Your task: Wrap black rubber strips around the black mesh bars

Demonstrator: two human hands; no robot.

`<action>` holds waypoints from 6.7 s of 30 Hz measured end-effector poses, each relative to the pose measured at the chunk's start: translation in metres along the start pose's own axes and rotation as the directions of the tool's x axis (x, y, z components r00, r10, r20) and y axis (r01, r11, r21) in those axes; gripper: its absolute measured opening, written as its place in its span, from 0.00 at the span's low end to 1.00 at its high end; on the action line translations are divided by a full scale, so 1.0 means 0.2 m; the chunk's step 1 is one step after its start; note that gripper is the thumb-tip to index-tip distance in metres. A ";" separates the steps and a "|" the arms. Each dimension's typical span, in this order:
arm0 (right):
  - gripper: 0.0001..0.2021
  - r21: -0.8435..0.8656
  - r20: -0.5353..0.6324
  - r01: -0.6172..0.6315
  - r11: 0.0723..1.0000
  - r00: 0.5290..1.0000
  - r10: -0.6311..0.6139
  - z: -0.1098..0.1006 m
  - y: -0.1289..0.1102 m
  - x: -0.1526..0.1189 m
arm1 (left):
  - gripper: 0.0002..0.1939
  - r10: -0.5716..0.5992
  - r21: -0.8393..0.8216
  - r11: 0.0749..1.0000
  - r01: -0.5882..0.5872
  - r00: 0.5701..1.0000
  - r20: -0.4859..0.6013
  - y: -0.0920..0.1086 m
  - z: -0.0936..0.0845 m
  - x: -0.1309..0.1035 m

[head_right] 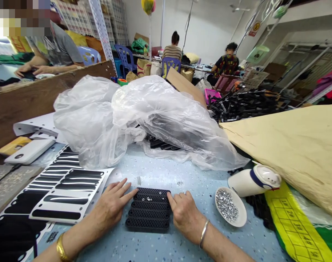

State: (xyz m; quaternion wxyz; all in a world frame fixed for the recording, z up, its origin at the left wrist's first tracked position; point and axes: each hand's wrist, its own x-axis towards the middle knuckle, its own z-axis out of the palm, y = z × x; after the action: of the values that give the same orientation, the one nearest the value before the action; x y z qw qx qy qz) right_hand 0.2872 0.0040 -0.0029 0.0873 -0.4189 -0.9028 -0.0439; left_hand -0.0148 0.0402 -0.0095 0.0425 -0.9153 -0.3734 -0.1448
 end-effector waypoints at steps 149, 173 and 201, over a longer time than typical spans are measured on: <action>0.22 0.241 -0.068 -0.088 0.966 0.992 0.108 -0.03 -0.07 0.01 | 0.26 -0.146 -0.242 0.965 0.096 0.969 -0.198 0.17 0.03 -0.04; 0.25 0.237 -0.051 -0.095 0.967 0.993 0.110 -0.01 -0.07 -0.08 | 0.27 -0.071 -0.107 0.992 0.061 0.993 -0.090 0.17 0.07 -0.08; 0.22 0.334 -0.082 -0.100 0.937 0.987 0.135 0.02 -0.04 -0.12 | 0.31 -0.033 -0.040 0.999 0.032 0.999 -0.036 0.10 0.03 -0.11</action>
State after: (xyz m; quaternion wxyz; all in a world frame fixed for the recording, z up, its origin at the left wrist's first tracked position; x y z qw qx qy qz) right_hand 0.2954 -0.0174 -0.0119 0.2049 -0.4488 -0.8650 0.0910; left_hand -0.0139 0.0120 -0.0217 0.0291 -0.9069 -0.3845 -0.1696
